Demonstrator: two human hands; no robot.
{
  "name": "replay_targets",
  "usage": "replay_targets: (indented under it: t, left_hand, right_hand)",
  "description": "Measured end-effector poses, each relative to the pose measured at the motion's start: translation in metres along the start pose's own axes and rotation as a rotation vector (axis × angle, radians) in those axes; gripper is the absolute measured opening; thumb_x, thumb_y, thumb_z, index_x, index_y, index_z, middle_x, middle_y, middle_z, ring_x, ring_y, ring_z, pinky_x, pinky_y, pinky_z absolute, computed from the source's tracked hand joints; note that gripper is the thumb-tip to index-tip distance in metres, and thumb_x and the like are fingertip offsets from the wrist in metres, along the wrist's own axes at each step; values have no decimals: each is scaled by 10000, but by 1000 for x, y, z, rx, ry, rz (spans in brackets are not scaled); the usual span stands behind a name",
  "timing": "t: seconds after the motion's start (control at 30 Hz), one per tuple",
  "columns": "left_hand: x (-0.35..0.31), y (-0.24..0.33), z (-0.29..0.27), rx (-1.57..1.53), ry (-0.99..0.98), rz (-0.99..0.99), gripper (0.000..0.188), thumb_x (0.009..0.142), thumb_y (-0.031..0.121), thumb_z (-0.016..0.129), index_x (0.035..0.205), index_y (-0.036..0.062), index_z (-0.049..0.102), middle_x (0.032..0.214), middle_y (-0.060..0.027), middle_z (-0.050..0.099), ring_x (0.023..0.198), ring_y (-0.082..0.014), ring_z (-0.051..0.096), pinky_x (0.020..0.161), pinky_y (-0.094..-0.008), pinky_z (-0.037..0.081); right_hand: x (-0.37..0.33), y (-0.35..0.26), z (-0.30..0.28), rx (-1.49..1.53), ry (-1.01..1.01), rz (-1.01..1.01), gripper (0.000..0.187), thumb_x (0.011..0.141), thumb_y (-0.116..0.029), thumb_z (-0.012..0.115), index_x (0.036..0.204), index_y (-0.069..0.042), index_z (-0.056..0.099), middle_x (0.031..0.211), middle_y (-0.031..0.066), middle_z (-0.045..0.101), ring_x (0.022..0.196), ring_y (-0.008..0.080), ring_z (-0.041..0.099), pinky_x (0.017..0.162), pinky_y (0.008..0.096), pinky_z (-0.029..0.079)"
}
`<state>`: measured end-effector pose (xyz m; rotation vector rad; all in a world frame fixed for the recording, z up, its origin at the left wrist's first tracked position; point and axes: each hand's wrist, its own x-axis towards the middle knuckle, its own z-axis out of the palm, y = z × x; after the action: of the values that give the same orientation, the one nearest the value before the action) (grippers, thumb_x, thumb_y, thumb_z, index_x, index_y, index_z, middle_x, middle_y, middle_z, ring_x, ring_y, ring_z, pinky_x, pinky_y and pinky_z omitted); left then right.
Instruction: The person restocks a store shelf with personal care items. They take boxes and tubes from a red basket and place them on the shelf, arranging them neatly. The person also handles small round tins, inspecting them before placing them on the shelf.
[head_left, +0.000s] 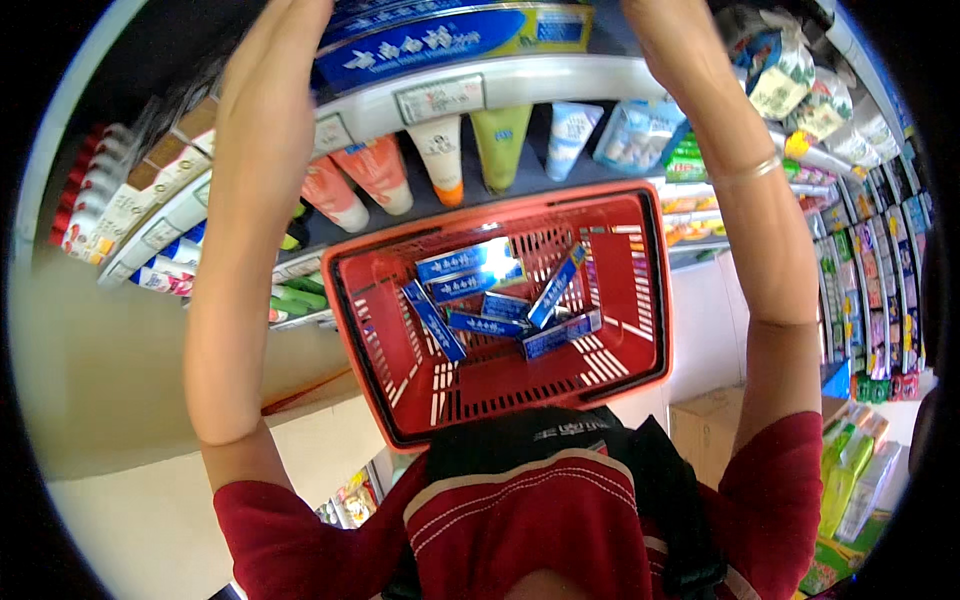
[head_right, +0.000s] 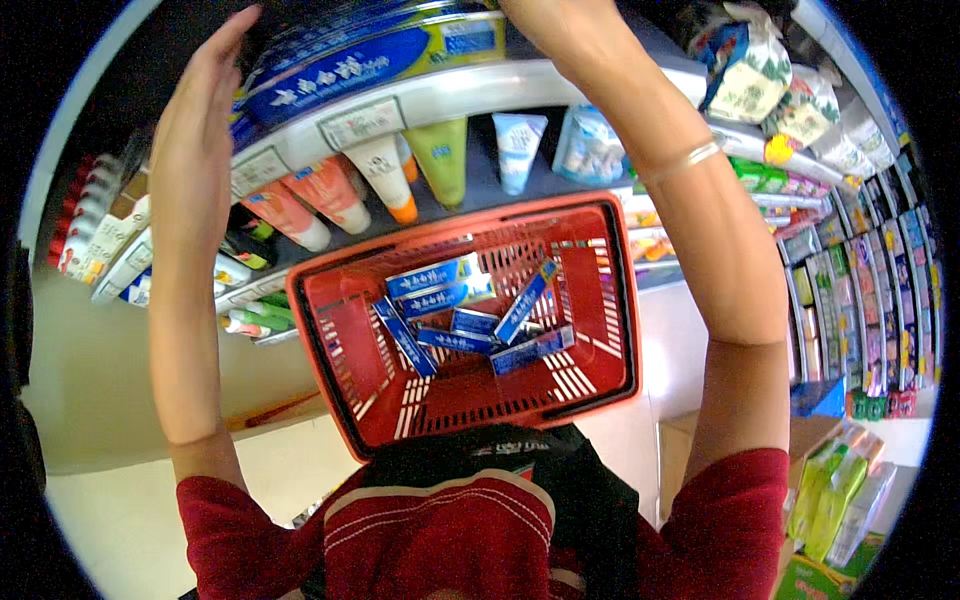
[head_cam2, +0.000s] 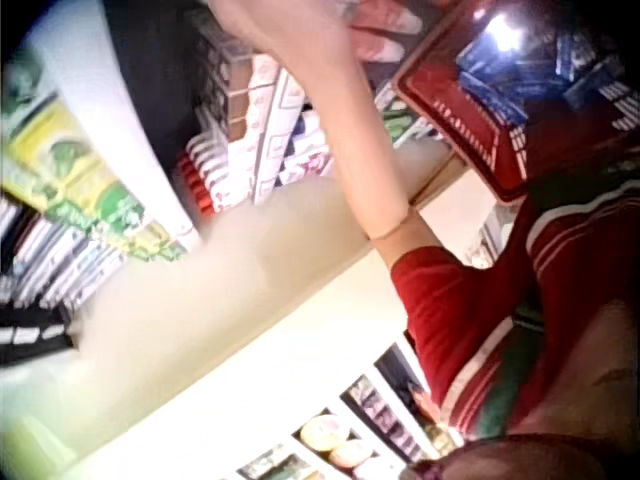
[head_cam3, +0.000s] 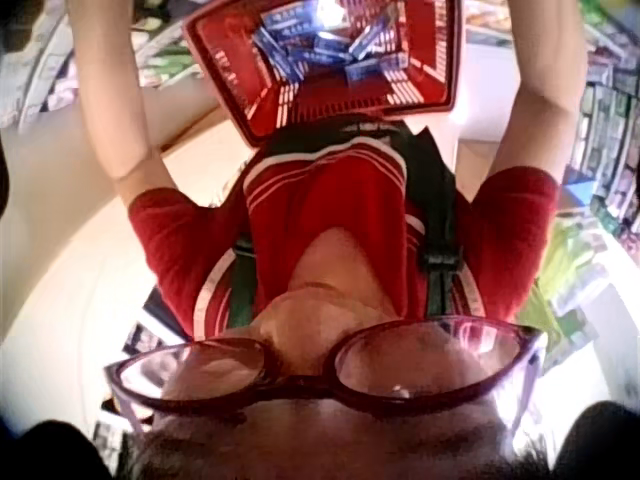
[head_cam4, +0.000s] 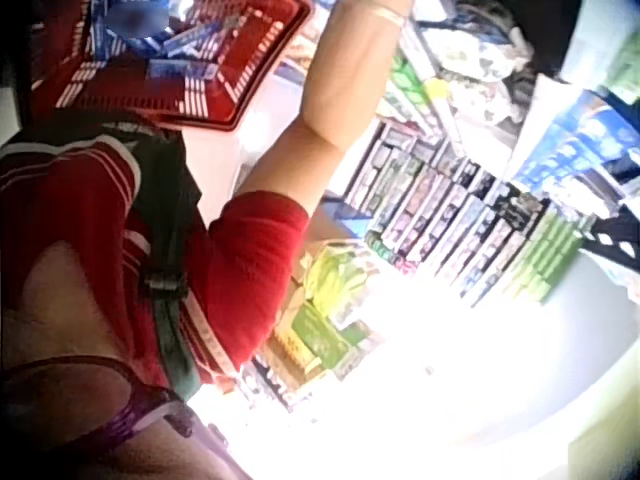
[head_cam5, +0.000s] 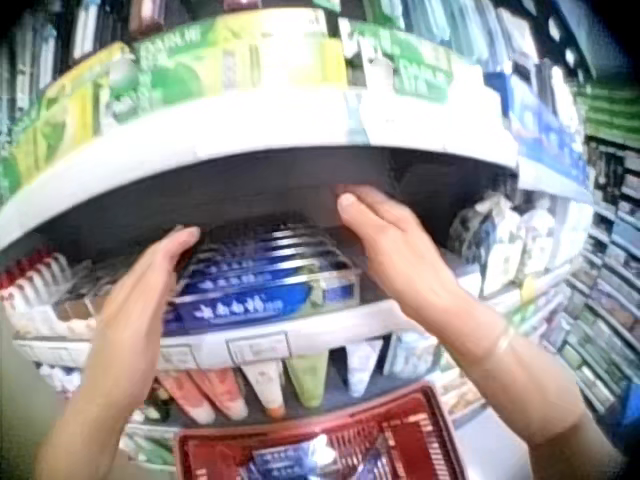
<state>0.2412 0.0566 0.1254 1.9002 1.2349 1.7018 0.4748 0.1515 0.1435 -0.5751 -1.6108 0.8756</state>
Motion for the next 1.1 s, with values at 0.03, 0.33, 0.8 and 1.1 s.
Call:
replay_targets:
  t: [0.03,0.33,0.8,1.1]
  left_hand:
    - [-20,7,0,80,-75,18,427,1002,285,439,1259,-40,540,1291,-138,571,1166,-167,517,1036,-274,339]
    - [-166,-43,100,-581,-371,-583,362,936,58,561,1276,-27,474,1169,-87,592,1079,-135,568,931,-287,454]
    - [-313,-212,216,27,-664,-761,491,865,98,667,1305,7,472,1167,-132,622,1058,-220,598,913,-343,468]
    - [-330,-250,221,-173,-662,-914,334,709,162,704,1013,24,684,851,-89,695,807,-231,663,747,-349,508]
  right_hand:
    - [-20,-6,3,-235,62,-246,299,963,-204,528,1114,43,601,973,40,620,908,90,534,810,223,433]
    - [-196,57,3,-374,-389,-37,163,771,-48,667,930,-14,652,919,142,656,843,328,647,724,397,529]
    - [-315,170,-15,-915,-776,1003,658,862,-328,591,1408,-59,340,997,235,669,908,406,662,798,484,528]
    - [-336,209,-24,-733,-554,959,710,823,-132,559,1452,5,259,1093,292,622,995,414,629,870,474,493]
